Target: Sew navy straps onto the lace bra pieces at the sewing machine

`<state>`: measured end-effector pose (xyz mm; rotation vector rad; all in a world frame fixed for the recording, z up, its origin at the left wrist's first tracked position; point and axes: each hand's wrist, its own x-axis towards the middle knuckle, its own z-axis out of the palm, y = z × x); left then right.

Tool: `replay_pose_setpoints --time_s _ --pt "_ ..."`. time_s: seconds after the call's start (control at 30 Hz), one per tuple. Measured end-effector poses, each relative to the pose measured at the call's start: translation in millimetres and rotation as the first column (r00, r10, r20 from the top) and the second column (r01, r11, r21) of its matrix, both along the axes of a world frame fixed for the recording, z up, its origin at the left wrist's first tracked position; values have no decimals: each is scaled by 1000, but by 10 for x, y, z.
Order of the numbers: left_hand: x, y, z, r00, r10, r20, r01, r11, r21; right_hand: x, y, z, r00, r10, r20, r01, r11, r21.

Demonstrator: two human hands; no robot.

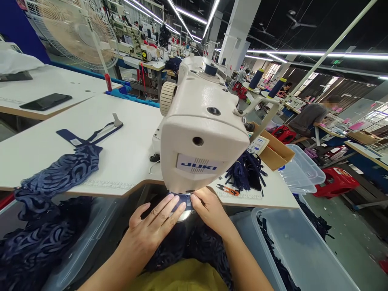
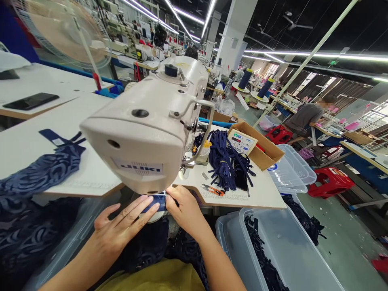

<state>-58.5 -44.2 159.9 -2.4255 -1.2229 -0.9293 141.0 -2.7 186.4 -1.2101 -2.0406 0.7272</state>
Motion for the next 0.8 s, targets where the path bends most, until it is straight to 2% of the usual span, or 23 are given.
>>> replay_pose_setpoints --time_s 0.13,0.3,0.8 --pt "19 -3 -7 999 52 5 -52 999 6 -7 -3 14 999 -31 31 30 999 32" --pt "22 -8 -16 998 56 2 -56 998 -22 -23 -4 -9 998 -51 21 50 998 46" --pt "60 1 14 996 88 19 -89 995 54 -62 25 -82 995 -102 11 101 992 80"
